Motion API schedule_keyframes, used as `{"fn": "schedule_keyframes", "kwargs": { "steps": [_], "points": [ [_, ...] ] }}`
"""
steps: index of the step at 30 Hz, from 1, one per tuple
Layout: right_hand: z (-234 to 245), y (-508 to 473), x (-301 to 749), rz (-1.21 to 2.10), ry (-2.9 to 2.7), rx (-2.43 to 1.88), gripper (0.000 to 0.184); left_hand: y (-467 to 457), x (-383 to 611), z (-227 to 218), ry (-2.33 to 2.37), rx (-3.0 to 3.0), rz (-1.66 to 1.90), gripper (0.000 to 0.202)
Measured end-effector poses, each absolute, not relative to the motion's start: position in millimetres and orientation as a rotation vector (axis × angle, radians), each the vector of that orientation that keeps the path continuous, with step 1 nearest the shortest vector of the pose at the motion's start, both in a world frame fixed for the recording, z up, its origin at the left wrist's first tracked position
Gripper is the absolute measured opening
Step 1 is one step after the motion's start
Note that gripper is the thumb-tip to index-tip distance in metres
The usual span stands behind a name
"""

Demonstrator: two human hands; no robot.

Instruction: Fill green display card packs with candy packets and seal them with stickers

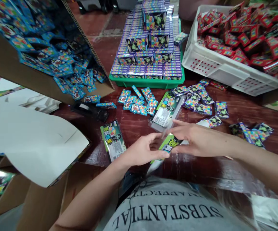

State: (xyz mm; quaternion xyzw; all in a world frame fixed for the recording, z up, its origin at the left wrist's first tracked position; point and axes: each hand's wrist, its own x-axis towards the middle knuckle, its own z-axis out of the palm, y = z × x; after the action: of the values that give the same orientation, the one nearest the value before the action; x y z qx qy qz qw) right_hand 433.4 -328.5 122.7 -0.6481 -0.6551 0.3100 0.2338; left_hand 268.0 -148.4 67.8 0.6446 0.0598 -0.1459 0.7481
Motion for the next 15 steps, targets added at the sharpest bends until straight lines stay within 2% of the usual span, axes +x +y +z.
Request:
{"fn": "schedule_keyframes", "kwargs": {
  "steps": [2, 4, 7, 12, 15],
  "points": [
    [118, -331, 431, 0.790, -1.679, -1.775, 0.020, -149, 268, 64, 0.242, 1.389, -0.280, 0.045],
    [108, -333, 421, 0.614, -1.325, -1.887, 0.029, -151, 269, 59, 0.363, 1.409, -0.130, 0.032],
    [85, -330, 391, 0.529, -0.805, -1.988, 0.046, -160, 271, 52, 0.502, 1.475, 0.095, 0.031],
    [49, -315, 350, 0.516, -0.635, -2.419, 0.037, -184, 275, 39, 0.612, 1.691, 0.218, 0.030],
    [40, -312, 349, 0.484, -0.681, -2.521, 0.036, -193, 273, 29, 0.624, 1.763, 0.222, 0.033]
  ]
}}
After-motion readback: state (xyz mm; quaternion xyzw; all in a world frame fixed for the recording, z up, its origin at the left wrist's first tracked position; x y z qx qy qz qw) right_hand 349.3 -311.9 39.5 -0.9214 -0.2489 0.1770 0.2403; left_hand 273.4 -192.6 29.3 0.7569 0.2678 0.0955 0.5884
